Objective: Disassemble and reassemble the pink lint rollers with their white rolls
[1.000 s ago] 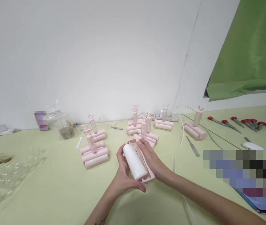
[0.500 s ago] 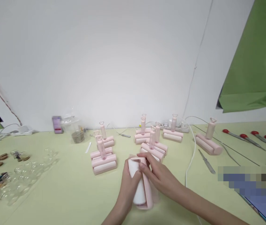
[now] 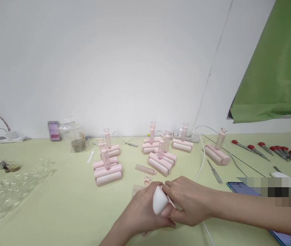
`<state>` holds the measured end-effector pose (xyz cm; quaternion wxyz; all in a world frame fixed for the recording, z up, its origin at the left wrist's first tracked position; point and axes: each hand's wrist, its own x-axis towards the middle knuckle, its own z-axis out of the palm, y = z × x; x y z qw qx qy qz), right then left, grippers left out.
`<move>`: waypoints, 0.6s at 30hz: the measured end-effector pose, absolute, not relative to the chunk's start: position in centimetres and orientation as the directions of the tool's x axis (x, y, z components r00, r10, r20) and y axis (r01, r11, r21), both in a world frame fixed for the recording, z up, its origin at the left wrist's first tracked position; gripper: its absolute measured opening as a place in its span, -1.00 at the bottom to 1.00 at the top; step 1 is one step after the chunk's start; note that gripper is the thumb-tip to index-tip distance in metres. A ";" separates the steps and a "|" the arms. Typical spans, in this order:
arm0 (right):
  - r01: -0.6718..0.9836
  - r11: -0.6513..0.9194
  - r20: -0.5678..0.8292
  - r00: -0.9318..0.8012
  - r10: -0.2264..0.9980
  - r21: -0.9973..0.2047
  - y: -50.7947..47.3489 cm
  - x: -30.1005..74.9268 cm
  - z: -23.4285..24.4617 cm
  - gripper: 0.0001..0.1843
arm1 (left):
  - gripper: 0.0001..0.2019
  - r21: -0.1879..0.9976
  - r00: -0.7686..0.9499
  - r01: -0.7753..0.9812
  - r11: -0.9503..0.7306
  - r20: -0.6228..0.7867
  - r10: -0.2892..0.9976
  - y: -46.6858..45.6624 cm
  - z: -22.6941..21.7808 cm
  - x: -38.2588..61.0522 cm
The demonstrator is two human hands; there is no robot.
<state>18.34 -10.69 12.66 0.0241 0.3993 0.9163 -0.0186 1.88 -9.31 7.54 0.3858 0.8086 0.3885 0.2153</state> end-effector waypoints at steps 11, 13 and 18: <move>0.743 0.626 -0.127 -0.663 0.738 -0.238 -10.6 19.7 13.5 -0.90 | -0.56 0.691 0.734 0.423 -0.586 0.117 0.669 -9.4 8.6 1.3; 0.798 0.488 -0.176 -0.569 0.803 -0.354 -10.3 20.2 13.6 -0.80 | -0.52 0.694 0.706 0.404 -0.596 0.179 0.686 -9.2 8.3 1.3; 0.589 0.181 -0.131 -0.446 0.885 -0.787 -9.7 21.0 10.6 -0.62 | -0.51 0.809 0.556 0.331 -0.485 0.247 0.793 -8.8 7.2 1.3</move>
